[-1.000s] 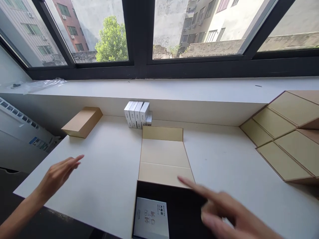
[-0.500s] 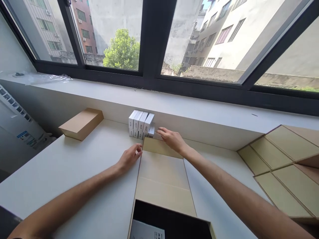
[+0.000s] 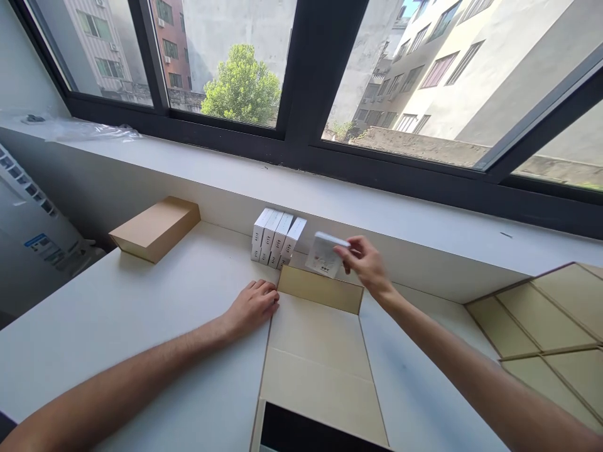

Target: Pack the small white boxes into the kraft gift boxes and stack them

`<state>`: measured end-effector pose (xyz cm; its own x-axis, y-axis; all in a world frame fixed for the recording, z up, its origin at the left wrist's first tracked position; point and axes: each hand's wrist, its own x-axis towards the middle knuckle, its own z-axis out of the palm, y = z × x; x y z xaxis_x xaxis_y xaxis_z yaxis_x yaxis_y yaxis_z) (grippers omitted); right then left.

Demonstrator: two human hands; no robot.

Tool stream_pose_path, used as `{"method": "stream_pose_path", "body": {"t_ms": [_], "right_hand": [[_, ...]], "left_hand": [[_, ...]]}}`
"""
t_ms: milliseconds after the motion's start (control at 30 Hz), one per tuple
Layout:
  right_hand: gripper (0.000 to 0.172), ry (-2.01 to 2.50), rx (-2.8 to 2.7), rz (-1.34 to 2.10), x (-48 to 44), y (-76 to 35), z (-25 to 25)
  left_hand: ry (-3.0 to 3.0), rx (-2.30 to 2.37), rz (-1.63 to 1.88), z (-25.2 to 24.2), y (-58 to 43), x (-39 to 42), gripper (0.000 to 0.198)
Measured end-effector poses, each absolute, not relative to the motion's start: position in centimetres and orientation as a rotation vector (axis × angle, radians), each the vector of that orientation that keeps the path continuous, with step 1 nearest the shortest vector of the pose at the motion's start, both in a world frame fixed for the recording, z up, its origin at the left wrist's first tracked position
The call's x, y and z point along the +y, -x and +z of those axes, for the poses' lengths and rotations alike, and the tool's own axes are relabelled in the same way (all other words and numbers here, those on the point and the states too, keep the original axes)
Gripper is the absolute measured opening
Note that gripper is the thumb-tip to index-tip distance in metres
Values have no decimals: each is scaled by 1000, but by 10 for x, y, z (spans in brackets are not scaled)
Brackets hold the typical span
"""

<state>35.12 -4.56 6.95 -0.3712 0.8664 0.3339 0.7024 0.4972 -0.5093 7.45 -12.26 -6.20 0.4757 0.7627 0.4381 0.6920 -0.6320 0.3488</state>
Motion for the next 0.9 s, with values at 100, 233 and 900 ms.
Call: {"method": "stream_pose_path", "body": {"t_ms": [100,233,900], "right_hand": [[47,1369,-1837,602,-95,-370,85],[47,1397,-1399,1012,-172,-384,100],[40,714,-2810,93,-348,-408,73]], "left_hand": [[-2628,1263,877,-65,-73,-123,10],[-2651,1273,888,-69,-69,-126,13],[-2794,1321,772,-65,-56,-134,20]]}}
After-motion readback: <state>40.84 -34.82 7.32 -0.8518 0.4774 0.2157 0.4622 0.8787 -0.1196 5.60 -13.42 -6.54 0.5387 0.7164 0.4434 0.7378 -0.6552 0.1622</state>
